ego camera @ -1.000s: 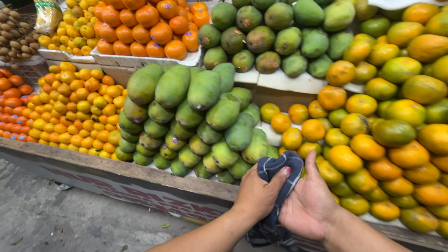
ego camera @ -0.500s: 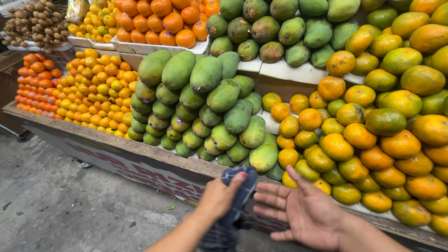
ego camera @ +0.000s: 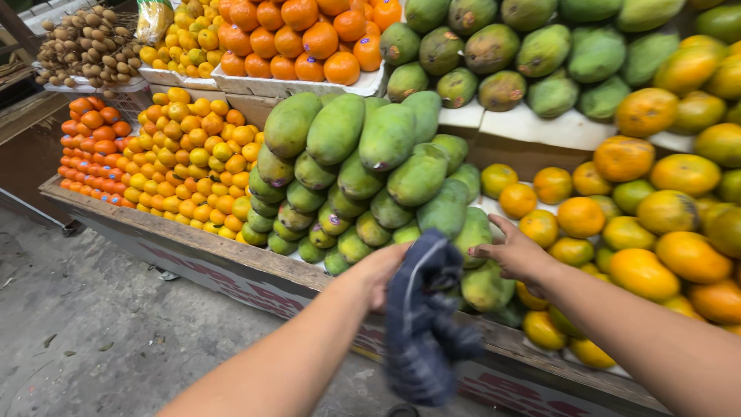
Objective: The person wipes several mangoes and oranges with a cloth at a fruit stall. They pick up each fruit, rub it with the cloth, and place it back on the display. The person also briefly handles a grape and adjusts the cloth during the task.
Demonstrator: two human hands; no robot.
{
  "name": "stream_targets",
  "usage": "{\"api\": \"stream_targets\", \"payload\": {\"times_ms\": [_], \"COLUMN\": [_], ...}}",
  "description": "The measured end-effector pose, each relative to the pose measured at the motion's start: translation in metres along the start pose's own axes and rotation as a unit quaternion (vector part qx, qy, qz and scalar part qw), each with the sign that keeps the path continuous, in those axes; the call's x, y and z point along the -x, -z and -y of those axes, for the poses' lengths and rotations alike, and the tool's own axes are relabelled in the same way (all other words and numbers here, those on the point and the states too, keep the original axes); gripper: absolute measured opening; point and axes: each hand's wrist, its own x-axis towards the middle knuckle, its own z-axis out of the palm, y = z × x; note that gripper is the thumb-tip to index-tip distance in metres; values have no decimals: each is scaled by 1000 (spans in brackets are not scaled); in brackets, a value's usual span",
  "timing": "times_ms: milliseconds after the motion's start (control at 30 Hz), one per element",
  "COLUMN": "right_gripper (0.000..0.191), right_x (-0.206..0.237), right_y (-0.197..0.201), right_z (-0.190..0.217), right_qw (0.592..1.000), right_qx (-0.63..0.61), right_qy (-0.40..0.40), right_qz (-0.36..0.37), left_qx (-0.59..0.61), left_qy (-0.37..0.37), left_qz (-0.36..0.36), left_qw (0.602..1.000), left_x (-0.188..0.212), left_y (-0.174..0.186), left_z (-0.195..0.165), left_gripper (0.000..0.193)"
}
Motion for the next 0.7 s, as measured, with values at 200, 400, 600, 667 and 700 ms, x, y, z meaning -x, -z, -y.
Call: {"api": "stream_targets", "payload": {"times_ms": [200, 400, 600, 667, 700], "right_gripper": [117, 114, 104, 105, 109], "right_x": [-31, -59, -70, -60, -51], "right_y": [-27, -18, 0, 9, 14], "right_z": [38, 29, 19, 21, 23], "right_qw": [986, 860, 870, 936, 934], "right_qx": [162, 333, 410, 341, 354], "right_qy": [22, 387, 272, 89, 49], "right_qz": [-26, 22, -33, -23, -29], "left_qx": [94, 28, 163, 178, 186], "left_qy": [-51, 51, -10, -10, -12], "left_qz": [137, 48, -7, 5, 10], "left_qw": [985, 997, 986, 984, 982], "left_x": [-49, -55, -67, -71, -73], "left_y": [0, -13, -27, -26, -24], "left_z": [-18, -37, -27, -23, -22], "left_gripper": [48, 69, 59, 58, 58]}}
